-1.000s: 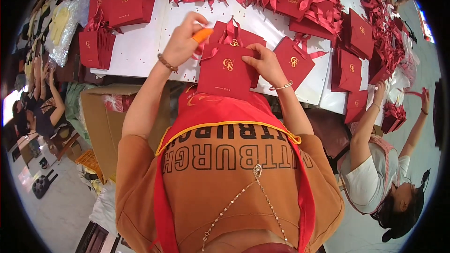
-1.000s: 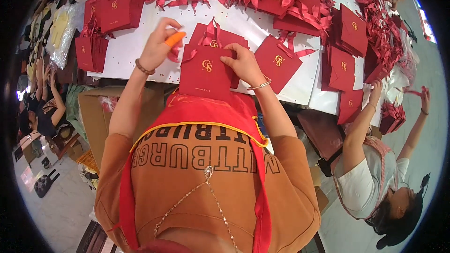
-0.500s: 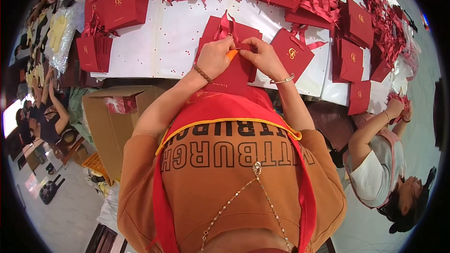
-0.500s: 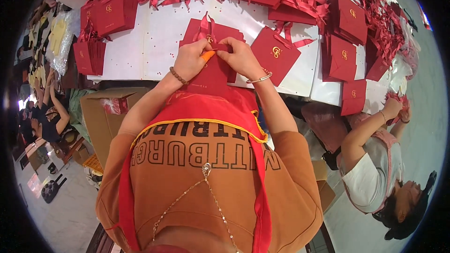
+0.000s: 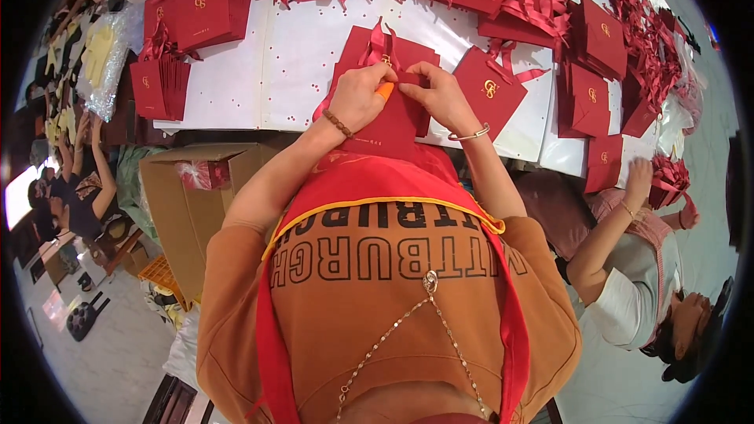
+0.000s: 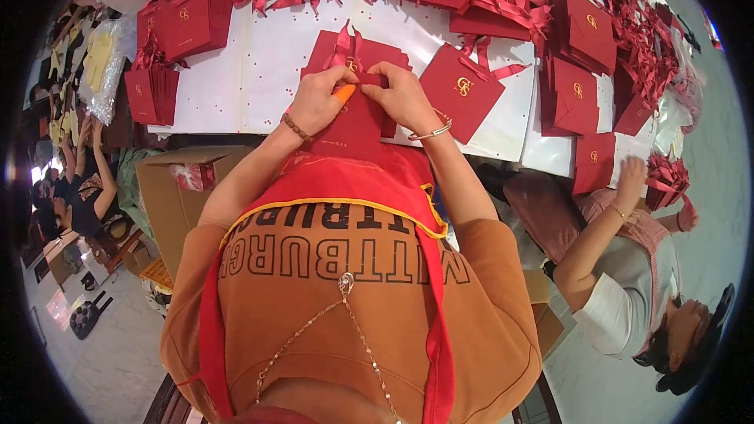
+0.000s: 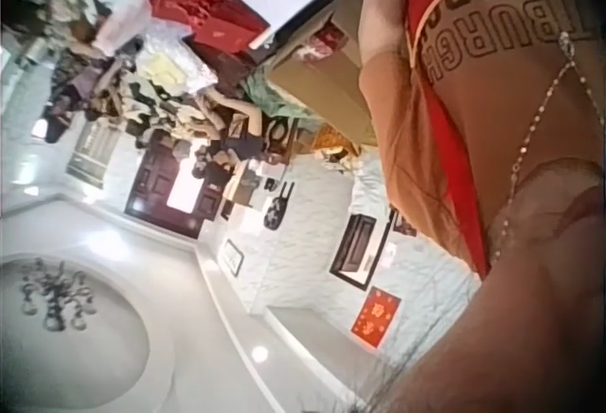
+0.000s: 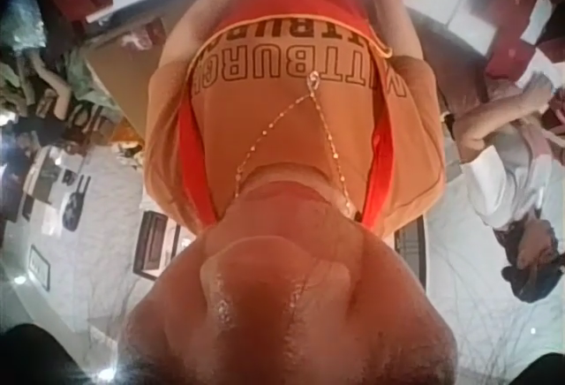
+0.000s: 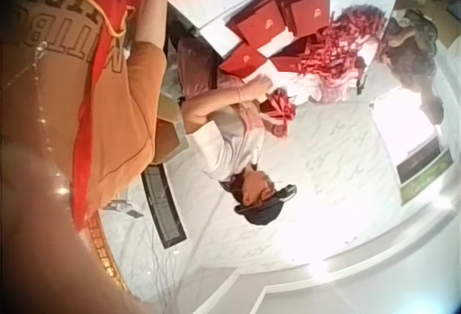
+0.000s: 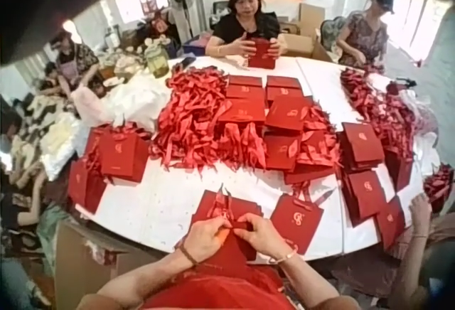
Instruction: Tying red ribbons onto small red gift bags.
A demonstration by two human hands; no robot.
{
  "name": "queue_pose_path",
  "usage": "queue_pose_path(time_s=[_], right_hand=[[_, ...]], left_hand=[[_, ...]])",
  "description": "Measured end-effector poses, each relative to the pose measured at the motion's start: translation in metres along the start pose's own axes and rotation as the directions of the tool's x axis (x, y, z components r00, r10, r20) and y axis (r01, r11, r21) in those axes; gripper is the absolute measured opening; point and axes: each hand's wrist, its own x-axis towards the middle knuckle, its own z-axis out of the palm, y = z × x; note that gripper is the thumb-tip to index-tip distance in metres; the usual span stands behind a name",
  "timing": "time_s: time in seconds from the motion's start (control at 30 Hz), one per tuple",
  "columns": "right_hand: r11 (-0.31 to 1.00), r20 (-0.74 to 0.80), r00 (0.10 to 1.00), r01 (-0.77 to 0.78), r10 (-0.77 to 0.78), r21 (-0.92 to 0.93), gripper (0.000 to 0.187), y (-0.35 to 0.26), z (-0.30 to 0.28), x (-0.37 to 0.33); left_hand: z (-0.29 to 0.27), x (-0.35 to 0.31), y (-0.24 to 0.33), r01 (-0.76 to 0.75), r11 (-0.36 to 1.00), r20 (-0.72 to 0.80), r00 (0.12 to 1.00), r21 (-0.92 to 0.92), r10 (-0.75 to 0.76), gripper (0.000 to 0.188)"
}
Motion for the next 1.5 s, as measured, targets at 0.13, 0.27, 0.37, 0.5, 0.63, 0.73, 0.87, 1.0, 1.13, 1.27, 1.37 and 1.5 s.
queue_pose_path(time_s=[0.13,0.27,0.37,0.5,0.63,0.73,0.87,1.0,1.13,1.27,1.37,1.5], right_hand=[[0.996,-0.022,0.997,0.073,-0.073,0.042,0.03,0.009,0.004,0.0],[0.991,-0.043,0.993,0.11,-0.108,0.069,0.031,0.01,0.006,-0.002],[0.987,-0.07,0.989,0.138,-0.133,0.08,0.031,0.011,0.005,-0.002],[0.968,0.069,0.997,-0.045,0.029,0.246,0.028,0.01,0.0,-0.001],[0.977,0.085,0.996,-0.034,0.016,0.208,0.026,0.007,-0.002,-0.001],[0.965,0.104,0.994,-0.045,0.019,0.26,0.025,0.01,-0.001,-0.001],[0.947,0.129,0.991,-0.07,0.031,0.312,0.024,0.009,-0.001,-0.003],[0.98,0.046,0.997,0.05,-0.06,0.194,0.022,0.014,0.001,-0.004],[0.99,0.012,0.999,0.05,-0.052,0.129,0.02,0.004,-0.001,-0.009],[0.994,-0.042,0.998,0.045,-0.041,0.102,0.02,0.003,0.003,-0.011],[0.993,-0.087,0.992,0.083,-0.09,-0.085,0.021,-0.01,0.0,-0.016],[0.971,-0.077,0.974,0.204,-0.214,-0.126,0.021,-0.011,0.0,-0.016]], left_hand=[[0.002,0.001,-0.002,-0.056,0.997,-0.009,0.998,0.06,0.057,0.013],[0.001,0.006,0.001,0.062,0.996,0.036,0.997,0.057,-0.064,0.013],[0.004,0.006,0.001,0.046,0.996,0.025,0.999,0.072,-0.048,0.012],[0.004,0.004,-0.002,0.003,1.0,0.014,1.0,0.014,-0.003,0.011],[0.004,0.003,-0.003,0.04,0.999,0.038,0.998,0.006,-0.041,0.01],[0.005,0.006,-0.005,0.108,0.992,0.068,0.992,-0.062,-0.104,0.012],[0.004,0.011,-0.001,0.231,0.965,0.098,0.97,-0.123,-0.22,0.015],[0.003,0.011,0.003,0.184,0.981,0.079,0.981,-0.055,-0.18,0.015],[0.006,0.009,0.015,0.125,0.99,0.013,0.992,0.072,-0.126,0.014],[0.012,0.005,0.012,0.17,0.985,-0.062,0.983,-0.026,-0.172,0.016],[0.014,0.004,0.008,0.209,0.973,-0.08,0.973,-0.098,-0.217,0.016],[0.013,0.004,0.019,0.149,0.989,-0.099,0.984,0.008,-0.147,0.016]])
